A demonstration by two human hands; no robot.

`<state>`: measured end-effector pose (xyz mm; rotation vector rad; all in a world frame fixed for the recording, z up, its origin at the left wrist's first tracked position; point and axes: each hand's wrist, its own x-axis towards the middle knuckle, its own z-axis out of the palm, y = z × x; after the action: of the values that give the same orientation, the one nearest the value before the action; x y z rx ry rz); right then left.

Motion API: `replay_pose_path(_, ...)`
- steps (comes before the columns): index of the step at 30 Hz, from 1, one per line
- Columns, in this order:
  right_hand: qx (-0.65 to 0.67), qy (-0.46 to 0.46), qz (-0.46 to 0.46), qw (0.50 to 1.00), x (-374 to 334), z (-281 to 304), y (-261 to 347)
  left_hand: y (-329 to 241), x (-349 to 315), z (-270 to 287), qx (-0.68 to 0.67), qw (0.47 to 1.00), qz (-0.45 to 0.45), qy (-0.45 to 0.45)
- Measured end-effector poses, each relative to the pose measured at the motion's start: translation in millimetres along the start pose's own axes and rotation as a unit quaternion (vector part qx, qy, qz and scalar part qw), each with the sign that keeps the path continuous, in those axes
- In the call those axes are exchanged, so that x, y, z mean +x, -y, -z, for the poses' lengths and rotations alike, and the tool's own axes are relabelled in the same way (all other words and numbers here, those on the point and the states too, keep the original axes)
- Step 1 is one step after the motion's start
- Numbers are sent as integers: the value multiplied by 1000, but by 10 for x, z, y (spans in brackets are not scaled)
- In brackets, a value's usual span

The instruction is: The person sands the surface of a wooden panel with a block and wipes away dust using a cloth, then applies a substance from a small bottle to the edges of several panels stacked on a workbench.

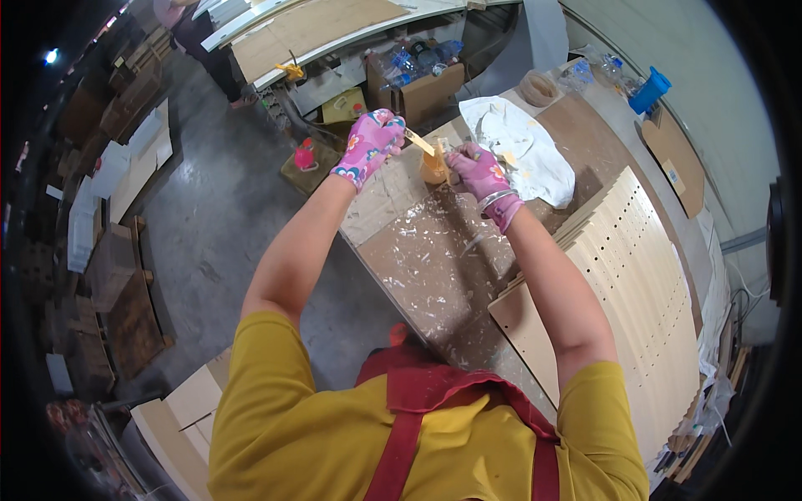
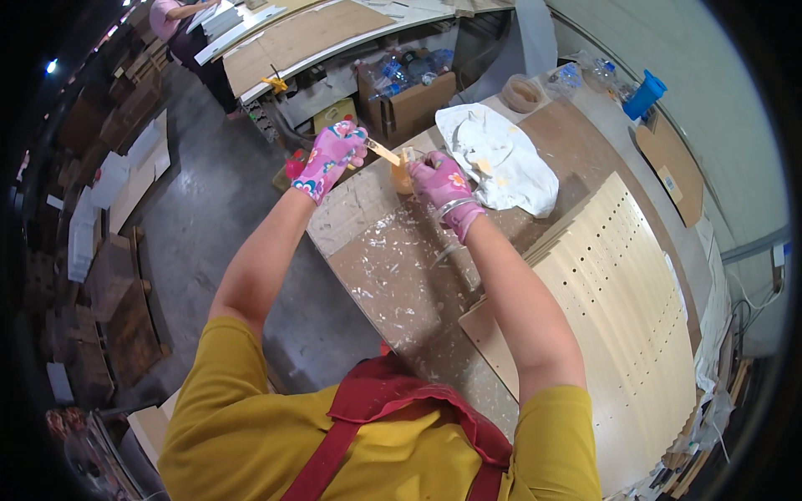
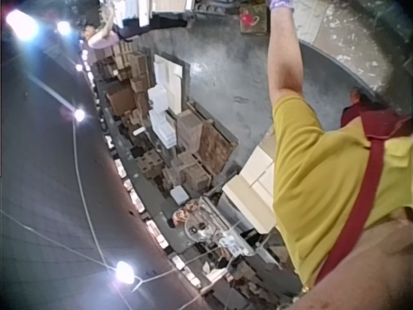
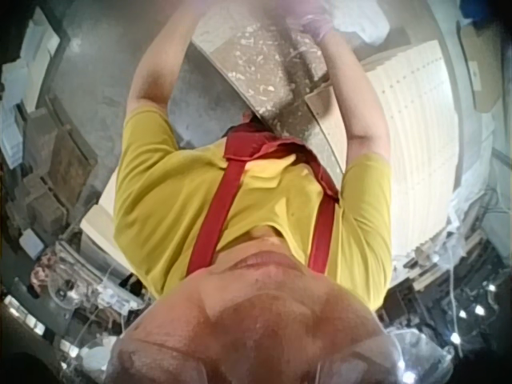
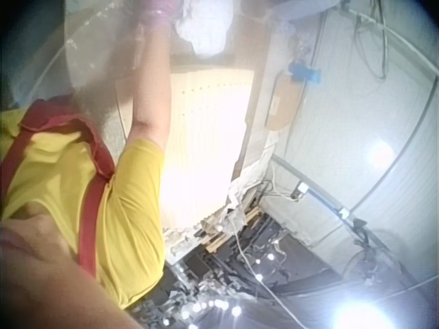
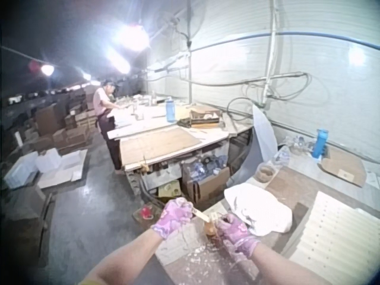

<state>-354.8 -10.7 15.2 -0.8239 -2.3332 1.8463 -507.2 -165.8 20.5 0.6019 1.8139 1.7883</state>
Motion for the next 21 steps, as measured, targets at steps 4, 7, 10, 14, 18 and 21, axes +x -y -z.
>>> replay_pose_path(4, 260, -5, -64, 963, -71, -12, -71, 2, -58, -21, -75, 996, 25, -29)
replay_pose_path(7, 290, 26, -90, 953, -63, 23, -88, 117, -24, 20, -83, 995, 24, -40)
replay_pose_path(10, 337, 43, -108, 934, -91, 53, -105, 44, -120, -73, -82, 994, 23, -69)
replay_pose_path(14, 410, 21, -158, 898, -239, -15, 80, 55, -243, -25, -94, 989, 72, -90)
replay_pose_path(18, 448, 50, -125, 884, -186, 46, -54, 322, -338, -95, -214, 974, 50, -51)
replay_pose_path(21, 494, 51, -141, 856, -176, 31, -88, 432, -405, -142, -208, 974, 74, -50)
